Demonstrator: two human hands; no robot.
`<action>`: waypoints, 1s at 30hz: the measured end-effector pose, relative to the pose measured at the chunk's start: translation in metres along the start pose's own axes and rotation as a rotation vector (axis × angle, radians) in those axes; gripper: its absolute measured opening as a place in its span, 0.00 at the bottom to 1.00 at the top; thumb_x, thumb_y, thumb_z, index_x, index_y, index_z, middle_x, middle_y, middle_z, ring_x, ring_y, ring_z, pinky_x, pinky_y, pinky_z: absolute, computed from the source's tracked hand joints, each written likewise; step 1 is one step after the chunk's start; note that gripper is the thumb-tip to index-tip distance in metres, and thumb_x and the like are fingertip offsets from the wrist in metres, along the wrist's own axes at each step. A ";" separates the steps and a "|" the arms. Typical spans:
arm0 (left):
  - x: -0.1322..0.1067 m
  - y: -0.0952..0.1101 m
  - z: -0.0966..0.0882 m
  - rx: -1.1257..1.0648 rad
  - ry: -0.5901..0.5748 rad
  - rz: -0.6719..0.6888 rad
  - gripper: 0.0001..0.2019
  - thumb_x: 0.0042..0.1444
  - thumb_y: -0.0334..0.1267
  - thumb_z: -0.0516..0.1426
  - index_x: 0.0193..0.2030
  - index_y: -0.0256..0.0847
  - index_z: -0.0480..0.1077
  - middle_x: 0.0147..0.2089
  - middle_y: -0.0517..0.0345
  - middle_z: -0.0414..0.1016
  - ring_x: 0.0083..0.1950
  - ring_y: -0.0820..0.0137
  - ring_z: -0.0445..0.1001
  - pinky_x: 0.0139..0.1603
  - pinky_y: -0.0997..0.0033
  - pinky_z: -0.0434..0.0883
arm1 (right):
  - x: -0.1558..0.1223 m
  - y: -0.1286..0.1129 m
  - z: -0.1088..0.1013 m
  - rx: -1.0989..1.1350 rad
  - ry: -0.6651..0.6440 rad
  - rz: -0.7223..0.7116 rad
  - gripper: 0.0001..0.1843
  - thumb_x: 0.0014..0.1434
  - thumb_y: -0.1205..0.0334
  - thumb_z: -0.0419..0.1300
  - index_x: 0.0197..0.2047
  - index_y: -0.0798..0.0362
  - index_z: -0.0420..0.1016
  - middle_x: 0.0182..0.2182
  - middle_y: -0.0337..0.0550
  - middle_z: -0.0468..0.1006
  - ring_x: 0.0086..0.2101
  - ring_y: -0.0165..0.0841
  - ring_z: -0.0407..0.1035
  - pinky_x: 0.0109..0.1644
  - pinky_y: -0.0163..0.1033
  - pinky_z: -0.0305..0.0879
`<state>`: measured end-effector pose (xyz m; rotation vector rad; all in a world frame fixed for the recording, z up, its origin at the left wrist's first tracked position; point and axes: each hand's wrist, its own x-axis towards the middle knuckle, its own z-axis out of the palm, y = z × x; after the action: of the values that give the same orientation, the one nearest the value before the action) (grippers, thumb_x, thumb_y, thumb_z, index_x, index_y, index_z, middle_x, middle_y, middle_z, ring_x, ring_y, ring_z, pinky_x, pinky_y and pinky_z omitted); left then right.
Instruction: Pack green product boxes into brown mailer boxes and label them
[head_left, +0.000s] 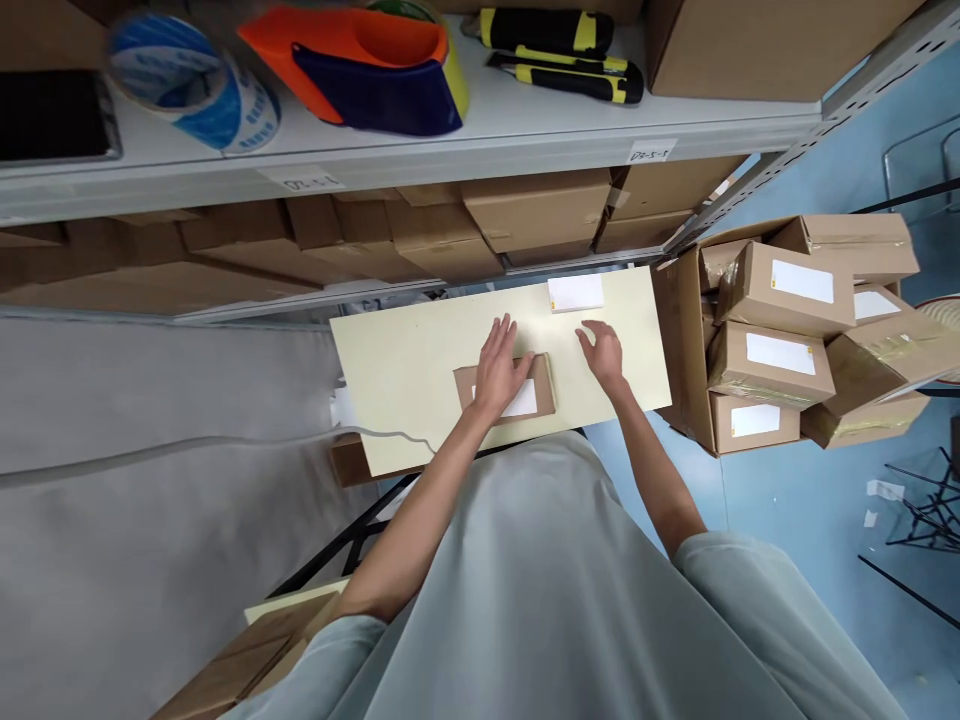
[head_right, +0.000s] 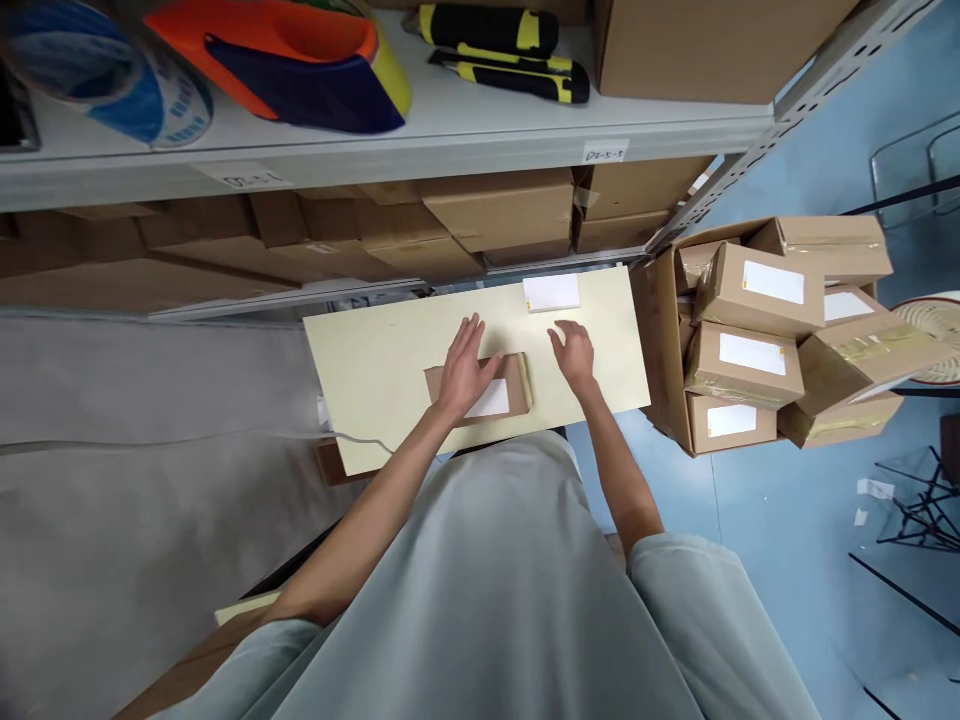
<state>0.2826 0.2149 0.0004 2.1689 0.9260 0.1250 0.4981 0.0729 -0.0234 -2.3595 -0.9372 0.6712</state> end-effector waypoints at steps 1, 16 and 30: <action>0.016 0.009 0.008 0.024 -0.019 0.032 0.35 0.75 0.47 0.57 0.84 0.40 0.59 0.88 0.44 0.54 0.91 0.52 0.48 0.89 0.43 0.53 | 0.014 0.004 -0.007 -0.030 0.016 -0.009 0.24 0.82 0.53 0.54 0.67 0.55 0.83 0.66 0.57 0.82 0.66 0.50 0.74 0.73 0.56 0.73; 0.147 0.051 0.043 0.511 -0.376 -0.094 0.23 0.70 0.24 0.54 0.68 0.28 0.76 0.65 0.30 0.83 0.68 0.50 0.82 0.70 0.53 0.76 | 0.098 0.000 -0.014 -0.419 -0.295 -0.113 0.15 0.78 0.64 0.61 0.61 0.54 0.85 0.75 0.52 0.73 0.66 0.47 0.74 0.66 0.50 0.79; 0.157 0.061 0.046 0.565 -0.413 -0.024 0.14 0.68 0.25 0.58 0.53 0.32 0.85 0.56 0.31 0.85 0.61 0.51 0.84 0.66 0.56 0.72 | 0.100 -0.018 -0.012 -0.499 -0.295 -0.052 0.16 0.78 0.59 0.62 0.61 0.58 0.81 0.70 0.64 0.76 0.57 0.49 0.80 0.60 0.48 0.80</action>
<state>0.4499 0.2621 -0.0206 2.5462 0.8044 -0.6463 0.5609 0.1534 -0.0290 -2.6944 -1.4277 0.8611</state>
